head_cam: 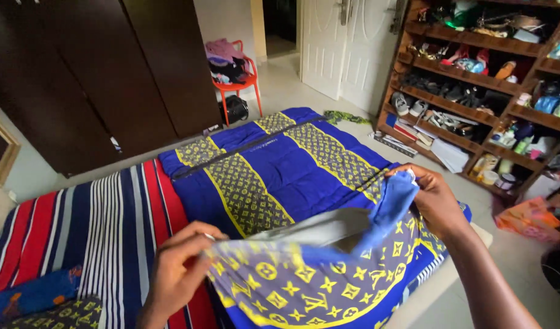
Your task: The person places a white pillow into a blue and yellow patterned pillowcase, then positions the pillow on the bed. They then pick up a packaged set of folded cloths from the floor and place it on the bed.
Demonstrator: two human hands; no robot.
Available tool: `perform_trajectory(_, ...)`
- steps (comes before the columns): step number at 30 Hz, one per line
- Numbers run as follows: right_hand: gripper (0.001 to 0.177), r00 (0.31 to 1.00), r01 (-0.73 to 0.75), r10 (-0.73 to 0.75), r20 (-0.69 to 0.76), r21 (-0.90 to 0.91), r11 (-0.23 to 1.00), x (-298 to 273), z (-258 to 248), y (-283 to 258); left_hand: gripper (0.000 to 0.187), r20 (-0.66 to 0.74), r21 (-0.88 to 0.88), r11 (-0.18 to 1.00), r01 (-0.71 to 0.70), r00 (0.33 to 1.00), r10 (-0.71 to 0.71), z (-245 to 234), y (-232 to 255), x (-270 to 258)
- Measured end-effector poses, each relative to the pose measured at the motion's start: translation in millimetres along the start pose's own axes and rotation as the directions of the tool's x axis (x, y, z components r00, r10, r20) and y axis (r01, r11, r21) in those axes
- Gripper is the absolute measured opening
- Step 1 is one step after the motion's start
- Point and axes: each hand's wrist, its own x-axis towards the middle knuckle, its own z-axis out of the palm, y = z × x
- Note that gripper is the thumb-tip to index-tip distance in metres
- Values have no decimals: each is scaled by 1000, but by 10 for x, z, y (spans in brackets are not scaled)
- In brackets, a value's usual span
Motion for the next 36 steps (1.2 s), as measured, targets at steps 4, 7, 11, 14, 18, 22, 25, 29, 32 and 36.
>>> perform_trajectory(4,38,993,-66,71,91,-59,996,-55,-107,-195,16,-305,-554,758,344,763,-570,177,-189,-174)
perform_trajectory(7,28,954,-9,26,298,-58,998,-118,-336,-248,14,-420,-729,640,244,579,-699,322,-155,-235)
perform_trajectory(11,4,899,165,-99,427,-119,979,-105,-515,-268,12,-214,-914,334,230,426,-879,376,-132,-269)
perform_trajectory(14,5,929,133,-101,356,-65,989,-100,-604,-159,15,-212,-897,342,280,405,-889,381,73,-148)
perform_trajectory(18,18,970,151,-104,219,-213,965,-203,-586,-232,13,-229,-872,380,309,430,-873,417,156,-77)
perform_trajectory(22,7,988,-1,31,150,-198,980,-257,-618,-313,32,-122,-884,238,403,291,-949,407,206,45)
perform_trajectory(25,11,981,-14,46,190,-166,986,-241,-559,-260,28,-143,-911,226,346,250,-958,397,25,11)
perform_trajectory(29,9,991,17,-15,136,-10,1000,-154,-432,-36,22,-199,-926,237,294,154,-968,414,239,171)
perform_trajectory(32,10,974,126,-106,201,-89,988,-145,-383,120,26,-118,-924,170,342,168,-979,365,142,120)
perform_trajectory(36,11,994,83,-86,68,49,995,-172,-246,96,31,-26,-931,63,360,106,-994,321,-365,-238)
